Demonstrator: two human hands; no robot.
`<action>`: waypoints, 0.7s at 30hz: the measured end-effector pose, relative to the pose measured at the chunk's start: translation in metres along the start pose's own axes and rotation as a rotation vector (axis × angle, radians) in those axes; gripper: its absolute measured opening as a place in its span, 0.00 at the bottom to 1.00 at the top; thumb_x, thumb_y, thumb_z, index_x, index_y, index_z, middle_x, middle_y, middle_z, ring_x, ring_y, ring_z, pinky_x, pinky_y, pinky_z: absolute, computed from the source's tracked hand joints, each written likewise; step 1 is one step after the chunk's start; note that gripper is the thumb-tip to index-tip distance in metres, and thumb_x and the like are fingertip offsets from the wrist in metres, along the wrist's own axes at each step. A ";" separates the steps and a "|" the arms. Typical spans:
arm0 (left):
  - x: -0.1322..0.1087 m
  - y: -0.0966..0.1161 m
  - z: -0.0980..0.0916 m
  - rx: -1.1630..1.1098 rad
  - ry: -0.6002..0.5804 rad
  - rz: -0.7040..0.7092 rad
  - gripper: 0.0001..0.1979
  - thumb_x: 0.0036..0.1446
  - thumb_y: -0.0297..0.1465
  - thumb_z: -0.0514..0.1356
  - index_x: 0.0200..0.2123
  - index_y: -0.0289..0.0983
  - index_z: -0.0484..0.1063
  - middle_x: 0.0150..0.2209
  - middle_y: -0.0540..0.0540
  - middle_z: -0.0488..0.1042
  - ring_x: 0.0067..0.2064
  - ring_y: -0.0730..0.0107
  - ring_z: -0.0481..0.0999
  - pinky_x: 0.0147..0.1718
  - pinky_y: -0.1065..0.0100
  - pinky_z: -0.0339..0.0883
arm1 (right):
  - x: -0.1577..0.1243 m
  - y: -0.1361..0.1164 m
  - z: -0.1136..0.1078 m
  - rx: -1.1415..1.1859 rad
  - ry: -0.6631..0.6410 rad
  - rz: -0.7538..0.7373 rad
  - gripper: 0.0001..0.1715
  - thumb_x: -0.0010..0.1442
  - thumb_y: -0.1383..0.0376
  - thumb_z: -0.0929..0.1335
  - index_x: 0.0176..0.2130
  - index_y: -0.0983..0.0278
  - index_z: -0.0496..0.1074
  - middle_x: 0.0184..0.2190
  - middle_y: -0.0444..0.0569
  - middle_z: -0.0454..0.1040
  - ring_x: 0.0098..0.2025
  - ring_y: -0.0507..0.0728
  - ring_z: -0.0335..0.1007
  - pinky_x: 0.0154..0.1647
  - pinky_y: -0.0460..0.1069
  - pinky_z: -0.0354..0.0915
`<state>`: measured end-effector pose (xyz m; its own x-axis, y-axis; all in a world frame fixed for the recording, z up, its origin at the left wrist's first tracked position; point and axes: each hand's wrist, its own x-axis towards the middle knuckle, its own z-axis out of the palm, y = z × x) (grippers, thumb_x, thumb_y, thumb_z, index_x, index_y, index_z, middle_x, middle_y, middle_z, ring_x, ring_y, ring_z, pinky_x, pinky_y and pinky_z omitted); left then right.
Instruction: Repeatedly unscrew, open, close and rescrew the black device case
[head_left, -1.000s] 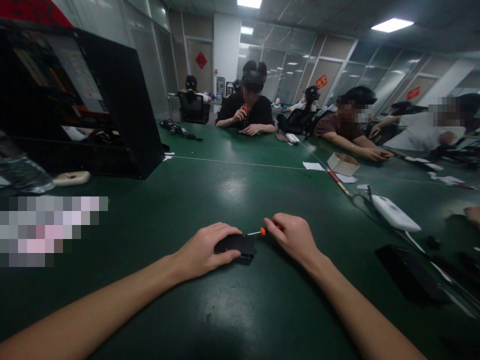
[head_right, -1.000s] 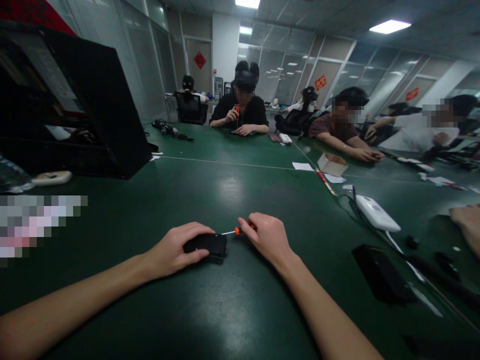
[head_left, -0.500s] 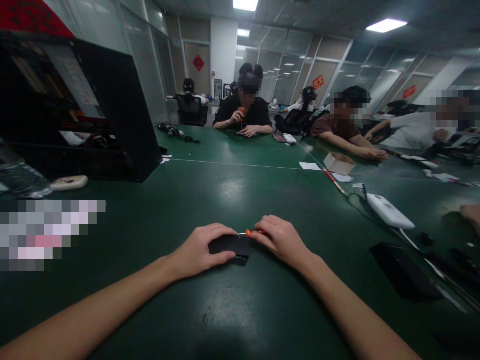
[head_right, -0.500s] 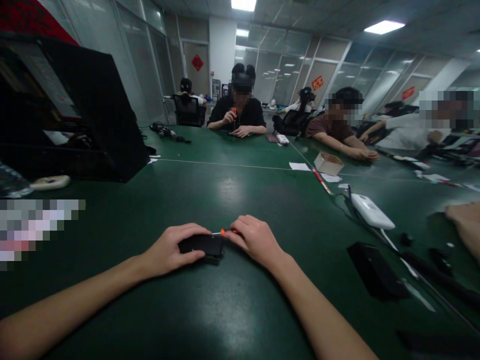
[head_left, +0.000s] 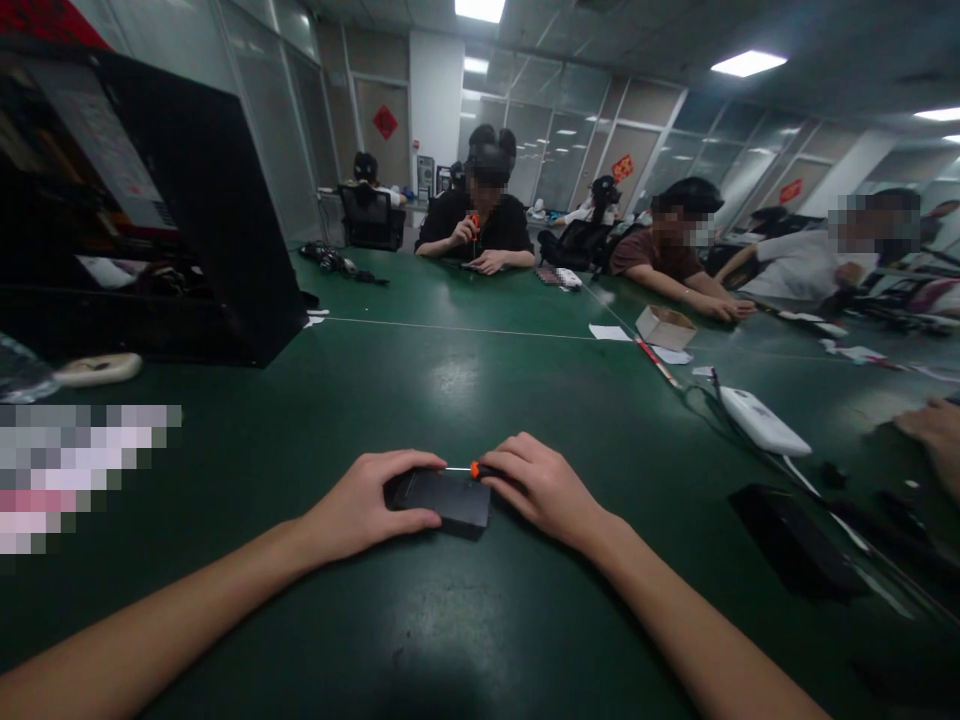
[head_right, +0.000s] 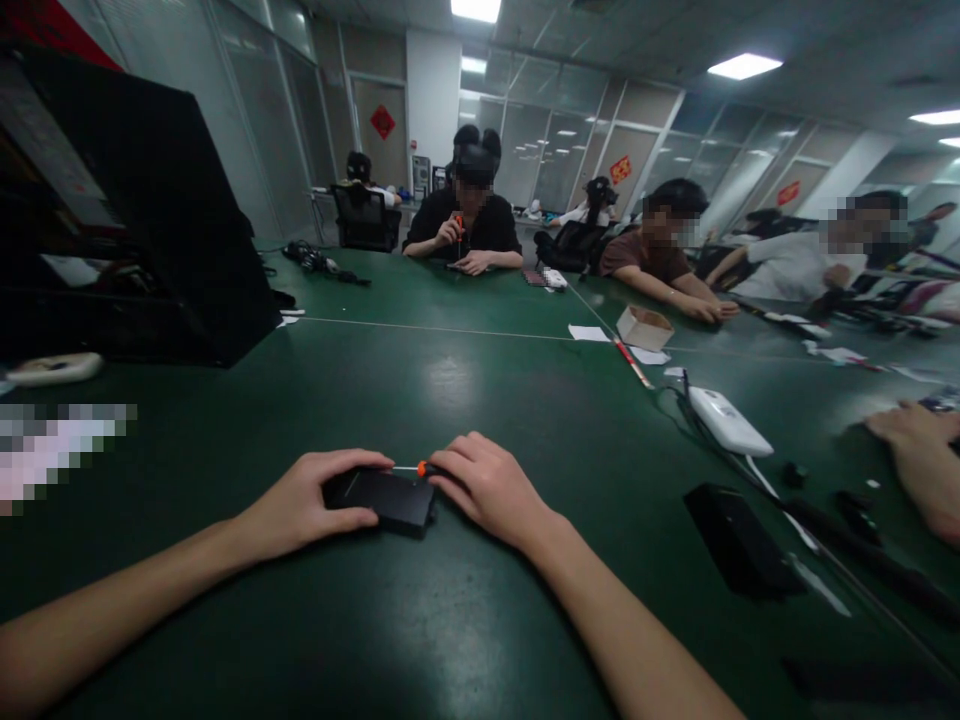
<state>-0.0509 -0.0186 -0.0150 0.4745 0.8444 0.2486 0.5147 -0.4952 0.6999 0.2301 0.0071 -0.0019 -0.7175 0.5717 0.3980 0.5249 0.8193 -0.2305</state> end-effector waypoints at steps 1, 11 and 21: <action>0.000 -0.001 0.000 0.000 0.001 -0.002 0.26 0.54 0.40 0.71 0.55 0.40 0.75 0.53 0.42 0.80 0.53 0.53 0.80 0.54 0.57 0.72 | 0.000 0.001 -0.001 0.000 -0.003 0.000 0.15 0.73 0.60 0.62 0.51 0.63 0.73 0.43 0.53 0.77 0.44 0.58 0.70 0.46 0.53 0.69; 0.001 0.002 0.000 -0.025 0.004 0.052 0.21 0.58 0.39 0.69 0.53 0.39 0.77 0.48 0.44 0.82 0.47 0.58 0.81 0.48 0.62 0.72 | -0.007 0.022 -0.018 -0.014 -0.023 0.007 0.15 0.73 0.61 0.62 0.52 0.62 0.74 0.45 0.54 0.76 0.45 0.58 0.70 0.46 0.54 0.70; 0.001 0.004 -0.001 -0.049 0.010 0.035 0.19 0.57 0.39 0.69 0.50 0.39 0.78 0.47 0.45 0.81 0.46 0.59 0.80 0.47 0.62 0.71 | -0.008 0.024 -0.025 -0.031 -0.058 0.007 0.15 0.72 0.62 0.62 0.52 0.61 0.74 0.46 0.54 0.76 0.46 0.58 0.72 0.46 0.54 0.71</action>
<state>-0.0488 -0.0193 -0.0107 0.4844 0.8290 0.2795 0.4625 -0.5139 0.7225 0.2602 0.0214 0.0112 -0.7386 0.5794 0.3445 0.5432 0.8142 -0.2049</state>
